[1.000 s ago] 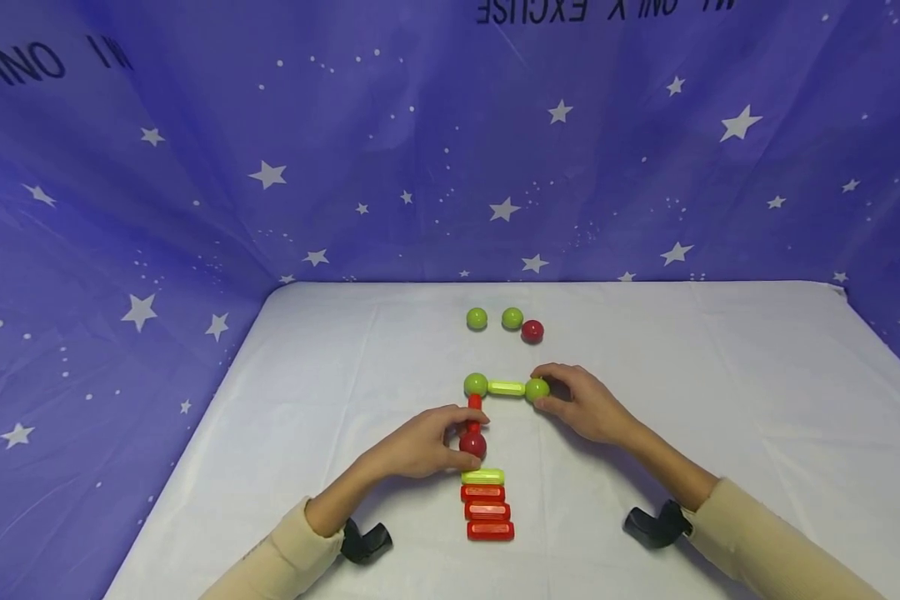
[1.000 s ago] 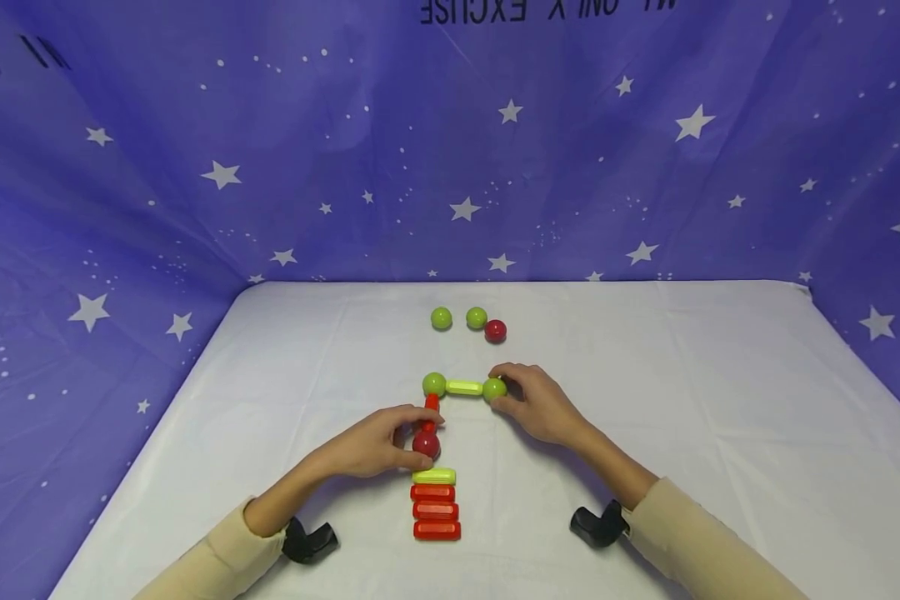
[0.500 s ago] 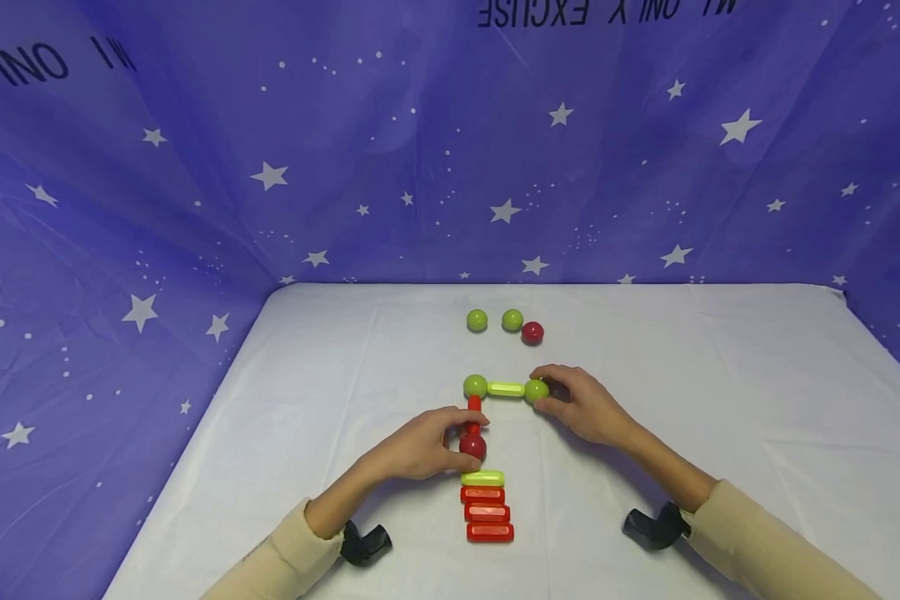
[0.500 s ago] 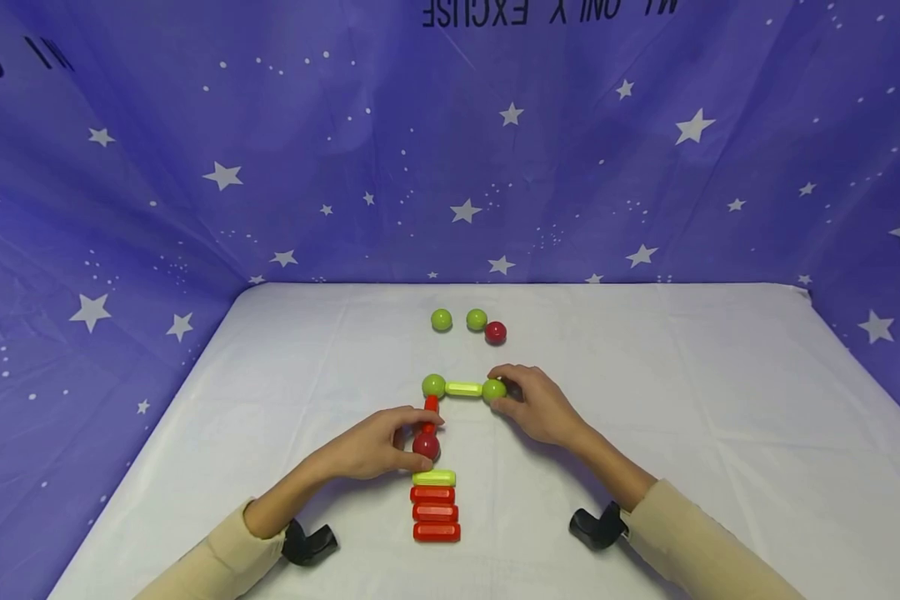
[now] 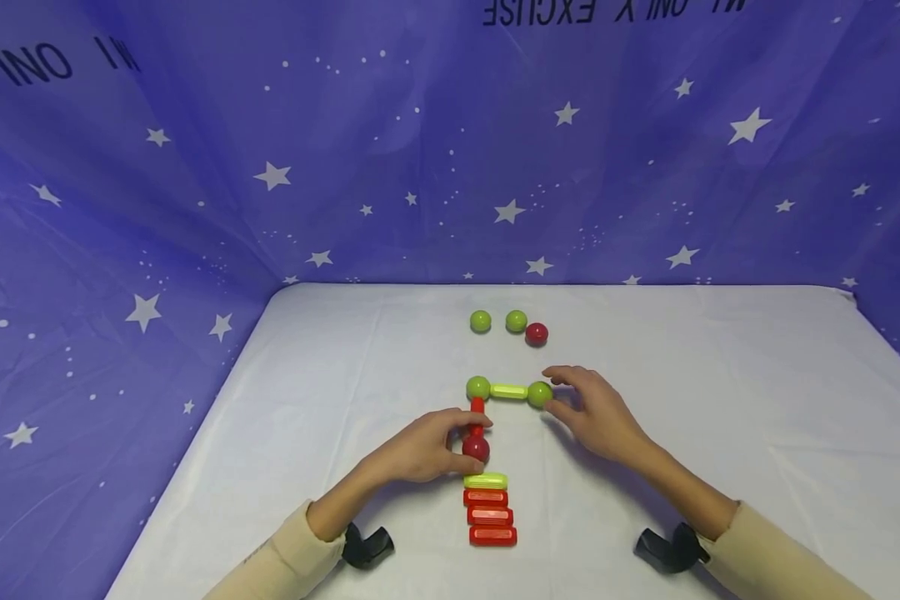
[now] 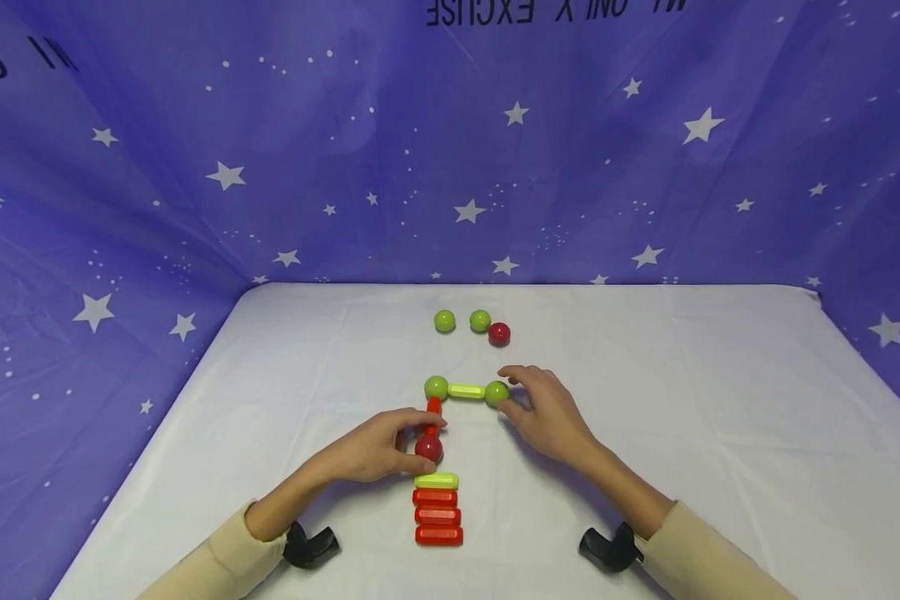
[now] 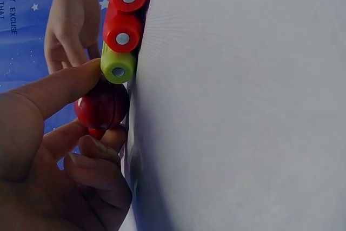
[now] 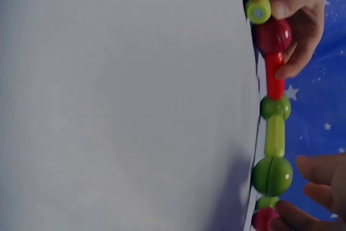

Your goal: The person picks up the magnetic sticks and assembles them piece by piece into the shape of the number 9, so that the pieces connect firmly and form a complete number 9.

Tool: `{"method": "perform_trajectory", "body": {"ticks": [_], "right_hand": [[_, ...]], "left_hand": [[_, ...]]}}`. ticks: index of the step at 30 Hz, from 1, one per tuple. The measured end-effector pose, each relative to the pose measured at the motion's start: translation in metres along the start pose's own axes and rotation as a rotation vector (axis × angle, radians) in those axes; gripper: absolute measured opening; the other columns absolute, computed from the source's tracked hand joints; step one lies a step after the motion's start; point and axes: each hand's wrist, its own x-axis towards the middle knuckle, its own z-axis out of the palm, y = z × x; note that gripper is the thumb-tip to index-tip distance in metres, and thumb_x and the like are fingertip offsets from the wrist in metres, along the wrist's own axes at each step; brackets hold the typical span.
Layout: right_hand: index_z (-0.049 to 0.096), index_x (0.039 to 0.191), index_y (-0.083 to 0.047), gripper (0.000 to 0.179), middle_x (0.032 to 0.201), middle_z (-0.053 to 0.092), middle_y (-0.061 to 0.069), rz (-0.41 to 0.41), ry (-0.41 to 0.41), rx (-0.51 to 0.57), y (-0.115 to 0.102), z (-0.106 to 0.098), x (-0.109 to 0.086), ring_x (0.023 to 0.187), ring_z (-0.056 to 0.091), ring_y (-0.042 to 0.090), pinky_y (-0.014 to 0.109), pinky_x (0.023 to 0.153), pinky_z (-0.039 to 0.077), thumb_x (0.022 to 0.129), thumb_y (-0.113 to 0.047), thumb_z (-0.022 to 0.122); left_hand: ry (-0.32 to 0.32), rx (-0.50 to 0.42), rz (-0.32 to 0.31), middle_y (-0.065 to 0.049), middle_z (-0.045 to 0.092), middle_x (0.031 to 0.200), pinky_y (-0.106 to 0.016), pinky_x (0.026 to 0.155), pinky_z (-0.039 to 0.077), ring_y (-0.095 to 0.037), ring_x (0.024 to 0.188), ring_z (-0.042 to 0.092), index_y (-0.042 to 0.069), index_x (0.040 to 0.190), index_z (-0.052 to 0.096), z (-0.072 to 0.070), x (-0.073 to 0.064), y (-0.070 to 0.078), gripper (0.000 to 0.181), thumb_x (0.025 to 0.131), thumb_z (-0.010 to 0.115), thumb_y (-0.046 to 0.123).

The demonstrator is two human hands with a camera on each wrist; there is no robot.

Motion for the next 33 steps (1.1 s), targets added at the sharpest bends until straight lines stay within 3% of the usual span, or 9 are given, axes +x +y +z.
{"method": "perform_trajectory", "body": {"ticks": [3, 6, 17, 33], "right_hand": [[0.065, 0.120, -0.001, 0.035, 0.113, 0.067, 0.012, -0.011, 0.048, 0.046, -0.008, -0.003, -0.006, 0.107, 0.059, 0.033, 0.054, 0.092, 0.045, 0.086, -0.003, 0.074], [0.069, 0.113, -0.002, 0.028, 0.110, 0.069, 0.008, -0.015, 0.042, 0.110, -0.018, -0.002, -0.011, 0.103, 0.062, 0.029, 0.052, 0.089, 0.049, 0.086, -0.002, 0.074], [0.072, 0.104, -0.008, 0.015, 0.102, 0.070, -0.001, -0.076, -0.150, 0.215, -0.047, 0.014, -0.032, 0.098, 0.064, 0.016, 0.043, 0.088, 0.051, 0.089, -0.010, 0.073], [0.072, 0.102, -0.013, 0.015, 0.099, 0.068, -0.009, -0.041, -0.265, 0.223, -0.053, 0.035, -0.037, 0.095, 0.061, 0.013, 0.038, 0.089, 0.048, 0.088, -0.009, 0.071]], "left_hand": [[0.006, 0.010, 0.004, 0.009, 0.059, 0.105, -0.029, 0.079, 0.045, -0.014, 0.094, 0.053, 0.016, 0.132, 0.062, 0.001, 0.000, 0.001, 0.054, 0.082, 0.081, 0.021], [0.020, 0.021, 0.009, 0.009, 0.059, 0.105, -0.029, 0.080, 0.045, -0.014, 0.094, 0.053, 0.015, 0.133, 0.061, 0.001, 0.000, 0.001, 0.055, 0.082, 0.081, 0.022], [0.034, 0.013, 0.031, 0.006, 0.059, 0.107, -0.029, 0.078, 0.045, -0.016, 0.094, 0.053, 0.012, 0.135, 0.060, 0.000, 0.000, 0.000, 0.058, 0.083, 0.081, 0.021], [0.022, -0.025, 0.052, 0.002, 0.059, 0.113, -0.027, 0.072, 0.044, -0.017, 0.089, 0.052, 0.009, 0.137, 0.058, -0.001, 0.000, -0.004, 0.058, 0.084, 0.080, 0.020]]}}
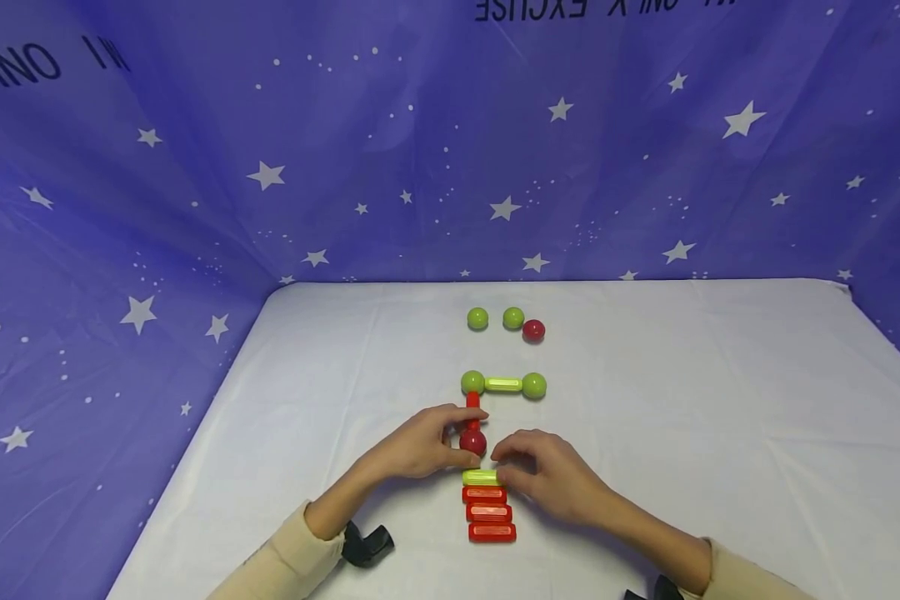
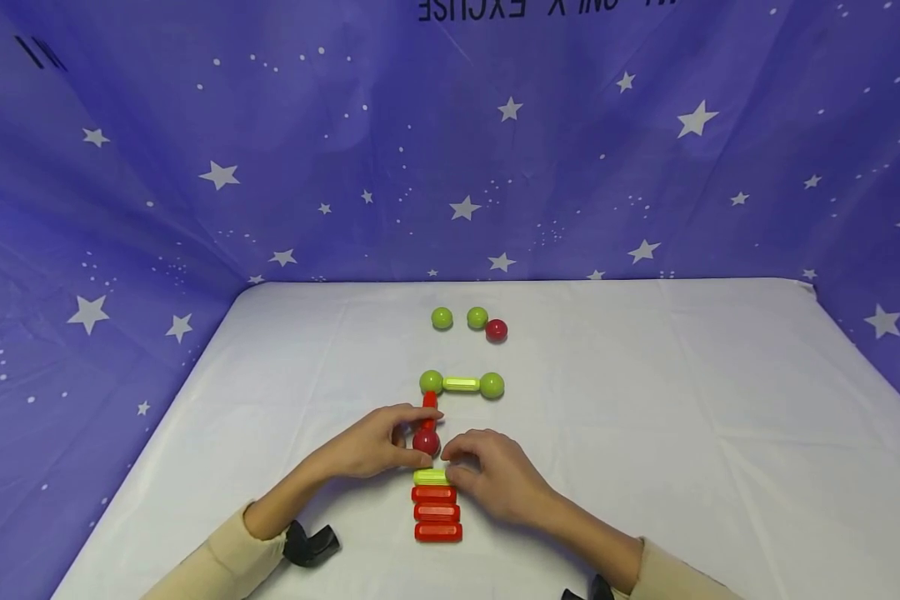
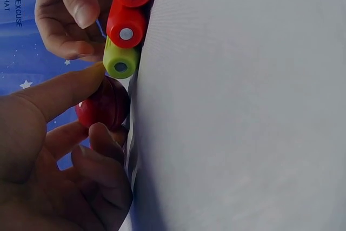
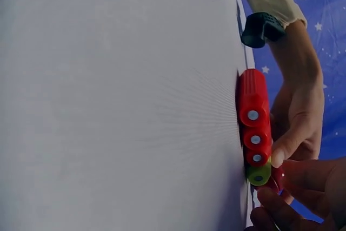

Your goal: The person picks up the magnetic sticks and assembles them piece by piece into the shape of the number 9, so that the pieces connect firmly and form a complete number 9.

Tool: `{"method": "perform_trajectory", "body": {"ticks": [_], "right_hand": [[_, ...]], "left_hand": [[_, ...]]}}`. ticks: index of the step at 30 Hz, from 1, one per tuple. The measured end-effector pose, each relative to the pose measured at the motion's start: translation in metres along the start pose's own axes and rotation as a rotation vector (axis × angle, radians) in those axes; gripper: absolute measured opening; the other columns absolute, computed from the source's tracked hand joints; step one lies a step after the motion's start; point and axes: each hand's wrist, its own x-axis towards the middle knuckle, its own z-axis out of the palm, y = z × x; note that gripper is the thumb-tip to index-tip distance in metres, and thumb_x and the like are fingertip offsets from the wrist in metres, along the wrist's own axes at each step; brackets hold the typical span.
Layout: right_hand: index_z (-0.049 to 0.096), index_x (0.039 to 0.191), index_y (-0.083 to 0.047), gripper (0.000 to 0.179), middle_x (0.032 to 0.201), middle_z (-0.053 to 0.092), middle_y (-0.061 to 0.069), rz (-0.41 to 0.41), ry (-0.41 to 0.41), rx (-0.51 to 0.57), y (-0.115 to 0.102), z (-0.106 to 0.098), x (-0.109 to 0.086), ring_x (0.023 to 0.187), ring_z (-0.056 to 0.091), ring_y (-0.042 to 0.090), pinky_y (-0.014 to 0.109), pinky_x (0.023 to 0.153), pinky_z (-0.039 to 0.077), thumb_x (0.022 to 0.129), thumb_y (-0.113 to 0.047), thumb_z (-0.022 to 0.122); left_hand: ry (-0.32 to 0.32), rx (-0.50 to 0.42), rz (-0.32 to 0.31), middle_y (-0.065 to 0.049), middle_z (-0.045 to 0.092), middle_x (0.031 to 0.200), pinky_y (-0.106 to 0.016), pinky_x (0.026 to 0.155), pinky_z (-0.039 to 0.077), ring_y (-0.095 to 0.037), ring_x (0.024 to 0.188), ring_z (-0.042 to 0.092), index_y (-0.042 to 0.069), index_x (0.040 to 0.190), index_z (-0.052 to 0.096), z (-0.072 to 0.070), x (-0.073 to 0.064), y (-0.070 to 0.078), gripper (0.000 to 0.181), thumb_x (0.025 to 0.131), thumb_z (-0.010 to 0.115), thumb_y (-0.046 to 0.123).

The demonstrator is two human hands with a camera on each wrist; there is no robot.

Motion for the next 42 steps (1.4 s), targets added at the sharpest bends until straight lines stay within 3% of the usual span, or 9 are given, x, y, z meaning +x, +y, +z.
{"method": "perform_trajectory", "body": {"ticks": [11, 21, 33, 42], "right_hand": [[0.073, 0.102, -0.012, 0.015, 0.099, 0.069, -0.008, -0.011, -0.013, -0.020, 0.002, 0.003, 0.002, 0.098, 0.061, 0.011, 0.040, 0.091, 0.048, 0.087, -0.007, 0.072], [0.073, 0.099, -0.015, 0.016, 0.094, 0.068, -0.013, -0.021, -0.029, -0.055, 0.004, 0.004, 0.003, 0.090, 0.056, 0.011, 0.033, 0.083, 0.047, 0.086, -0.006, 0.072], [0.073, 0.100, -0.016, 0.017, 0.096, 0.067, -0.013, 0.011, -0.025, -0.084, 0.007, -0.007, -0.005, 0.092, 0.057, 0.011, 0.034, 0.084, 0.048, 0.087, -0.005, 0.072], [0.073, 0.100, -0.019, 0.016, 0.097, 0.066, -0.015, -0.009, -0.019, -0.088, 0.010, -0.012, -0.011, 0.094, 0.057, 0.011, 0.036, 0.086, 0.048, 0.087, -0.010, 0.074]], "left_hand": [[-0.001, 0.003, 0.000, 0.004, 0.060, 0.110, -0.026, 0.072, 0.046, -0.015, 0.085, 0.053, 0.011, 0.136, 0.059, -0.001, 0.000, 0.000, 0.057, 0.084, 0.080, 0.020], [-0.006, -0.003, -0.003, 0.002, 0.060, 0.111, -0.027, 0.072, 0.045, -0.018, 0.087, 0.053, 0.010, 0.136, 0.059, -0.001, 0.000, 0.001, 0.057, 0.084, 0.080, 0.020], [-0.013, 0.006, -0.011, 0.004, 0.059, 0.111, -0.028, 0.075, 0.045, -0.017, 0.092, 0.053, 0.011, 0.137, 0.058, -0.001, 0.000, 0.001, 0.059, 0.083, 0.081, 0.021], [-0.015, 0.004, -0.014, 0.004, 0.059, 0.111, -0.027, 0.074, 0.045, -0.017, 0.090, 0.053, 0.012, 0.137, 0.058, -0.001, 0.000, 0.000, 0.059, 0.083, 0.081, 0.022]]}}
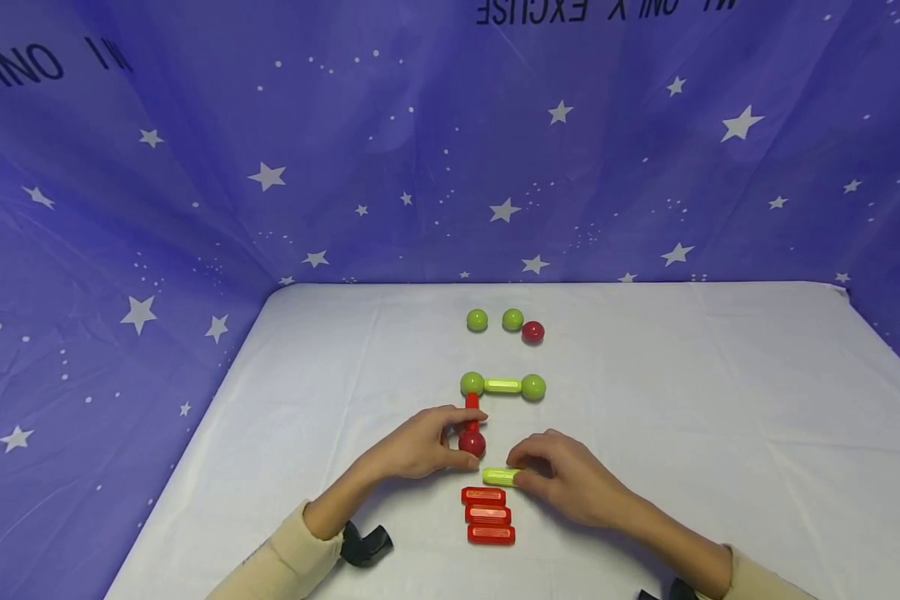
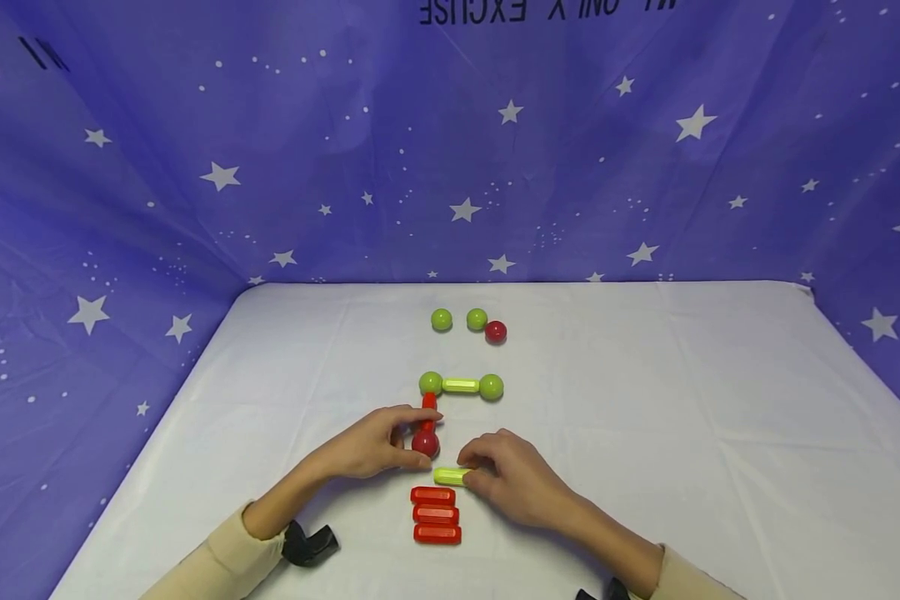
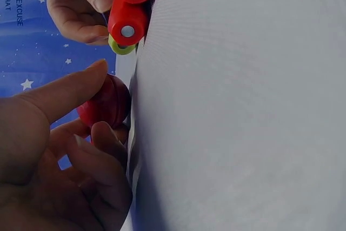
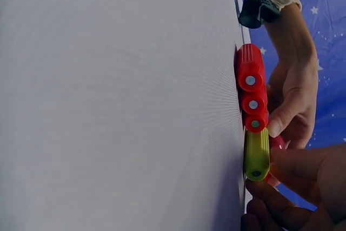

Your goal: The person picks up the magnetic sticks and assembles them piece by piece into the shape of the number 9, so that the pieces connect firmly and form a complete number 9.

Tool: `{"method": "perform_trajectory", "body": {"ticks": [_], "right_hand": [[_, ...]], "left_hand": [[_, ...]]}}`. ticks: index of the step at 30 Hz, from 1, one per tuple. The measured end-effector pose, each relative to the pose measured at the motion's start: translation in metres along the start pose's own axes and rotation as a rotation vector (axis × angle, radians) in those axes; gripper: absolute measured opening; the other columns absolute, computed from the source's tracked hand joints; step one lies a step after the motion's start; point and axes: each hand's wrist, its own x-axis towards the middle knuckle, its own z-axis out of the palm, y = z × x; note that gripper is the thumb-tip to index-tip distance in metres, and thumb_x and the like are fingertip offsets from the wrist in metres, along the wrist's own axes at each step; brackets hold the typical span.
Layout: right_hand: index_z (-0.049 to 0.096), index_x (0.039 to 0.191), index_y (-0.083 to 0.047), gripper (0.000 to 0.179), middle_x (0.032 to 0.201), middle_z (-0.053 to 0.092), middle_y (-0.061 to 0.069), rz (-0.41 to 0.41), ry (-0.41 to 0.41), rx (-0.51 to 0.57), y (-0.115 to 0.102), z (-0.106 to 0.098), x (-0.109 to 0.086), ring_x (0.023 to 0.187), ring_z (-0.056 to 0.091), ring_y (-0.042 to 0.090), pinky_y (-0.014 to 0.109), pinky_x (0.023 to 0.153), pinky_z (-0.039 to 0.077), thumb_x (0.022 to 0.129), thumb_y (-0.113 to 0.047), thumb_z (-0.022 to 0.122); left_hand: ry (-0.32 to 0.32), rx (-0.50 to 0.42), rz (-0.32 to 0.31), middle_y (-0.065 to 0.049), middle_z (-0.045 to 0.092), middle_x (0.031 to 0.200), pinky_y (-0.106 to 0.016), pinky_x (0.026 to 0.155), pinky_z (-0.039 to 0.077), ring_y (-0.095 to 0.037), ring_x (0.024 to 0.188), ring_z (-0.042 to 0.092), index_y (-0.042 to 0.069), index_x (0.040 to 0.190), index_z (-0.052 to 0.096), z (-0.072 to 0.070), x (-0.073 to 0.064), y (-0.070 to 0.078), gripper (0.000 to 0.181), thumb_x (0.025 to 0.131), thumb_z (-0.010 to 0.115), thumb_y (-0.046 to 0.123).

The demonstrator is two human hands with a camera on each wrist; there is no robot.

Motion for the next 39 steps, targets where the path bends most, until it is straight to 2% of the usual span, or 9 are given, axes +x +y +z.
{"method": "perform_trajectory", "body": {"ticks": [7, 19, 32, 39], "right_hand": [[0.073, 0.102, -0.018, 0.019, 0.097, 0.065, -0.014, -0.007, -0.029, -0.008, -0.0013, -0.0003, 0.0005, 0.094, 0.055, 0.011, 0.034, 0.086, 0.048, 0.085, -0.011, 0.076], [0.074, 0.103, -0.015, 0.018, 0.094, 0.065, -0.015, 0.003, -0.041, -0.014, -0.0012, -0.0016, 0.0020, 0.090, 0.056, 0.009, 0.032, 0.081, 0.049, 0.086, -0.008, 0.074], [0.074, 0.103, -0.016, 0.018, 0.095, 0.064, -0.016, -0.025, 0.038, -0.003, 0.0040, -0.0019, 0.0006, 0.087, 0.056, 0.007, 0.031, 0.080, 0.048, 0.087, -0.007, 0.073], [0.074, 0.106, -0.015, 0.020, 0.094, 0.065, -0.014, -0.024, 0.071, 0.040, 0.0046, -0.0038, 0.0027, 0.084, 0.056, 0.008, 0.029, 0.078, 0.048, 0.088, -0.006, 0.072]], "left_hand": [[0.000, -0.005, -0.004, 0.006, 0.058, 0.109, -0.027, 0.072, 0.044, -0.015, 0.084, 0.052, 0.013, 0.138, 0.058, -0.0005, -0.0008, -0.0005, 0.060, 0.083, 0.081, 0.023], [0.000, -0.011, -0.004, 0.006, 0.058, 0.110, -0.028, 0.074, 0.044, -0.017, 0.091, 0.053, 0.013, 0.137, 0.058, 0.0004, -0.0004, -0.0009, 0.060, 0.083, 0.081, 0.022], [-0.008, -0.012, -0.015, 0.006, 0.058, 0.112, -0.028, 0.075, 0.045, -0.016, 0.093, 0.052, 0.014, 0.137, 0.058, -0.0007, -0.0004, -0.0007, 0.060, 0.083, 0.082, 0.023], [-0.004, -0.025, -0.007, 0.006, 0.057, 0.107, -0.027, 0.071, 0.044, -0.018, 0.088, 0.053, 0.013, 0.137, 0.058, -0.0001, -0.0001, -0.0010, 0.060, 0.083, 0.082, 0.022]]}}
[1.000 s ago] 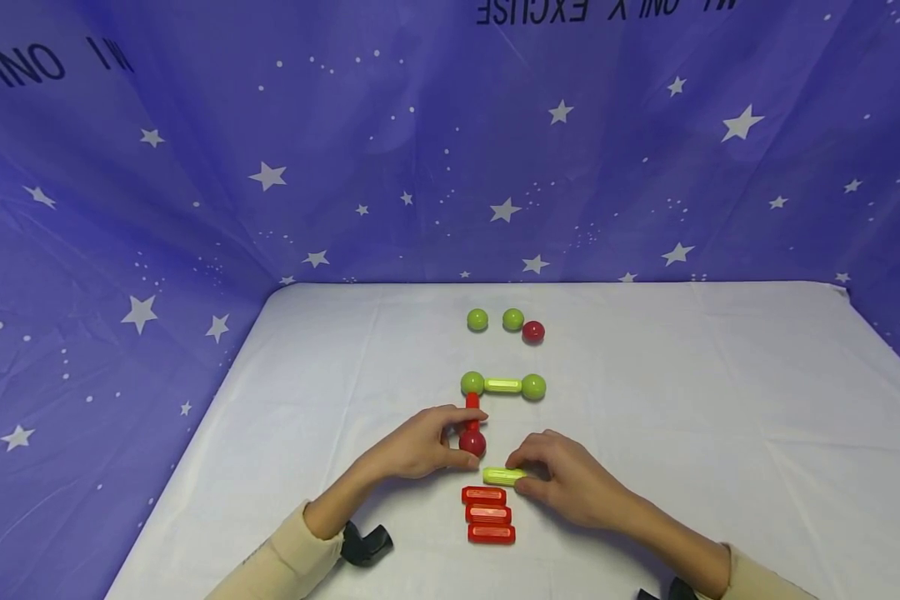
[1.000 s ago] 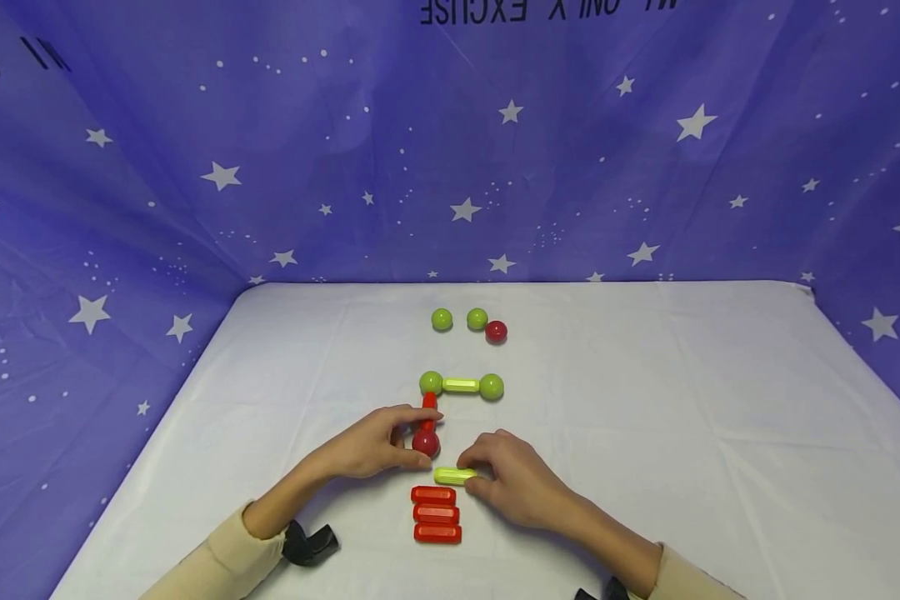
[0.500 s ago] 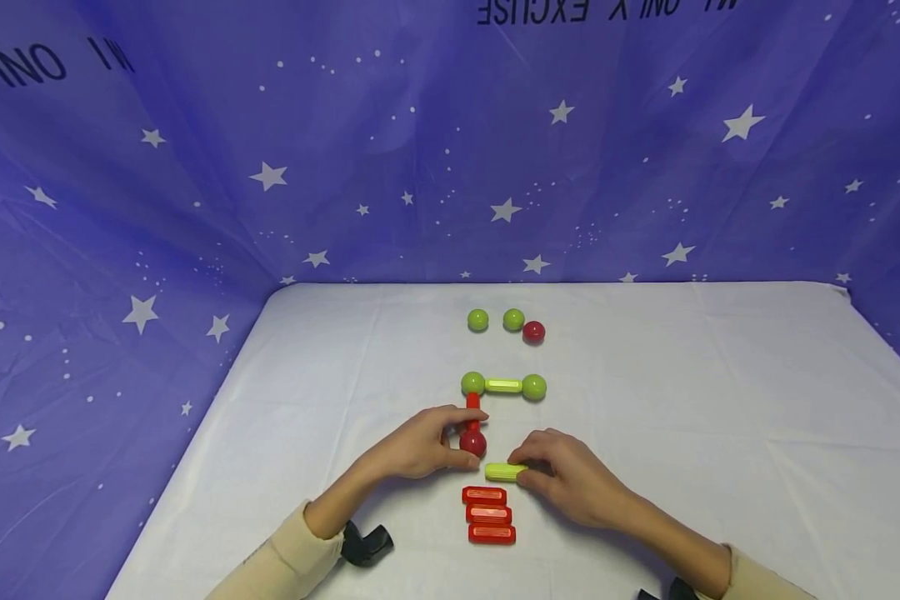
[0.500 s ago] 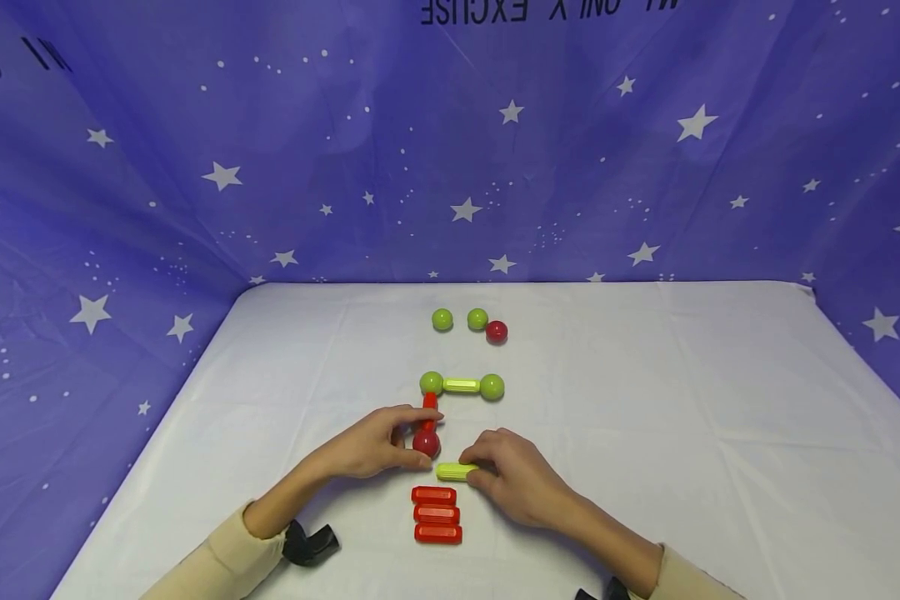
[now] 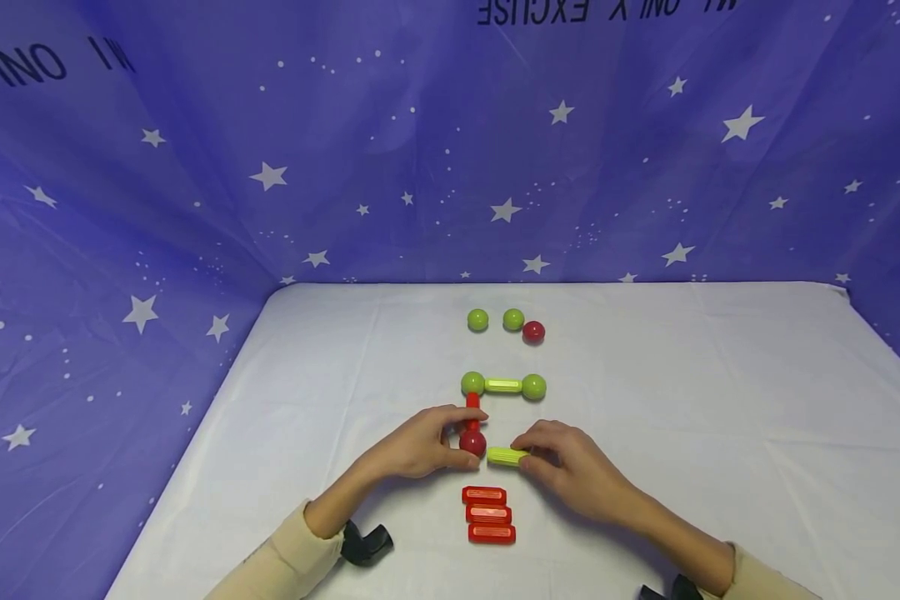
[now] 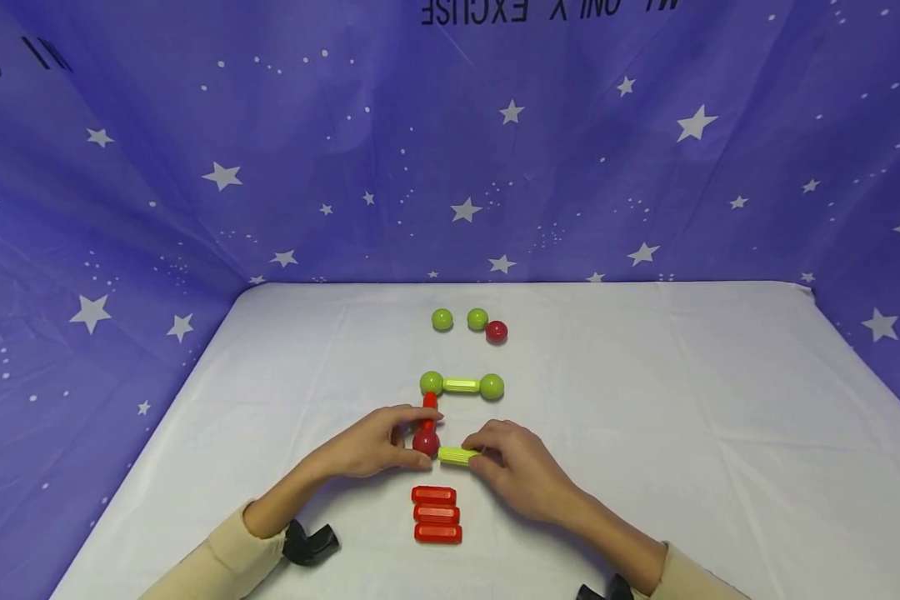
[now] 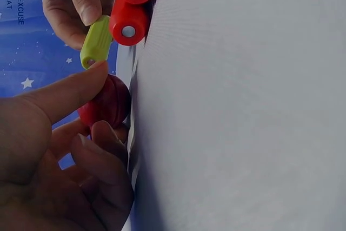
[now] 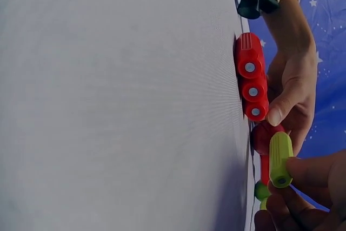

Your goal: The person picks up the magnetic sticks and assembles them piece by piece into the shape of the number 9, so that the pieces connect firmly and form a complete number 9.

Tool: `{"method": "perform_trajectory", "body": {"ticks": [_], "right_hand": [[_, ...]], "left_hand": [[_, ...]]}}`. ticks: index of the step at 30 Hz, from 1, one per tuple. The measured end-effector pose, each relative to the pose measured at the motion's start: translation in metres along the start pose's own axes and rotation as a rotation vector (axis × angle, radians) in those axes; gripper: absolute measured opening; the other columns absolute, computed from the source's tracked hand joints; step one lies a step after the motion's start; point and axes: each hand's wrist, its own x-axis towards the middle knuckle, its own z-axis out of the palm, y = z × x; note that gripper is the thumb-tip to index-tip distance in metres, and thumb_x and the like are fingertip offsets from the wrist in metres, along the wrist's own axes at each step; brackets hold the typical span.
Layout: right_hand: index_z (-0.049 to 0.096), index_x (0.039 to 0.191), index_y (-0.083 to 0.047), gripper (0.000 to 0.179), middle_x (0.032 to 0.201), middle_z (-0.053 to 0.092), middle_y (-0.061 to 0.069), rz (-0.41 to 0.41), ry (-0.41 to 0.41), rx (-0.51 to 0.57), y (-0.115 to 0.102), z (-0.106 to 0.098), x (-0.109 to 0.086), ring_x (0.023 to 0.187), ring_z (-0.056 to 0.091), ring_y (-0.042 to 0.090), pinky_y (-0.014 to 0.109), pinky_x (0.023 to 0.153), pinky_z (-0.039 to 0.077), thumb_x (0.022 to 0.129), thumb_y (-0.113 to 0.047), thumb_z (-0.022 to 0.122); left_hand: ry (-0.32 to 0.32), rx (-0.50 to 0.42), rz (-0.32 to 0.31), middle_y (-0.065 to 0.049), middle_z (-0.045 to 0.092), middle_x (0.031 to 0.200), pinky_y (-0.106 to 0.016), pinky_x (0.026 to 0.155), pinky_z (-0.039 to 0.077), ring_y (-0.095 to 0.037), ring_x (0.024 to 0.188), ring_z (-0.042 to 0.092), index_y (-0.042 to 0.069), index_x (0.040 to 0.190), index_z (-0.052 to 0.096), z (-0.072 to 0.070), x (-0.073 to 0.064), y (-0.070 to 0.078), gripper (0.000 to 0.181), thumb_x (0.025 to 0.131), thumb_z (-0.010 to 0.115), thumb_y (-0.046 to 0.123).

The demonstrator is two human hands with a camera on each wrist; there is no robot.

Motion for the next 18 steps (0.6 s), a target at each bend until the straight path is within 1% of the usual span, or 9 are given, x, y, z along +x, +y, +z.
{"method": "perform_trajectory", "body": {"ticks": [12, 18], "right_hand": [[0.074, 0.106, -0.016, 0.020, 0.094, 0.064, -0.014, 0.038, 0.009, 0.009, -0.0003, 0.0007, 0.0022, 0.082, 0.056, 0.009, 0.028, 0.075, 0.048, 0.089, -0.006, 0.071], [0.074, 0.106, -0.014, 0.020, 0.096, 0.065, -0.012, 0.035, 0.013, 0.006, -0.0016, 0.0004, 0.0042, 0.084, 0.056, 0.009, 0.028, 0.077, 0.049, 0.089, -0.004, 0.071]], "left_hand": [[0.008, 0.000, 0.022, 0.004, 0.057, 0.108, -0.027, 0.070, 0.043, -0.017, 0.086, 0.052, 0.012, 0.136, 0.059, -0.0002, -0.0006, -0.0013, 0.058, 0.083, 0.082, 0.021], [0.001, -0.003, 0.006, 0.006, 0.057, 0.107, -0.026, 0.069, 0.043, -0.015, 0.083, 0.051, 0.014, 0.136, 0.059, 0.0001, 0.0004, -0.0019, 0.058, 0.083, 0.081, 0.022]]}}
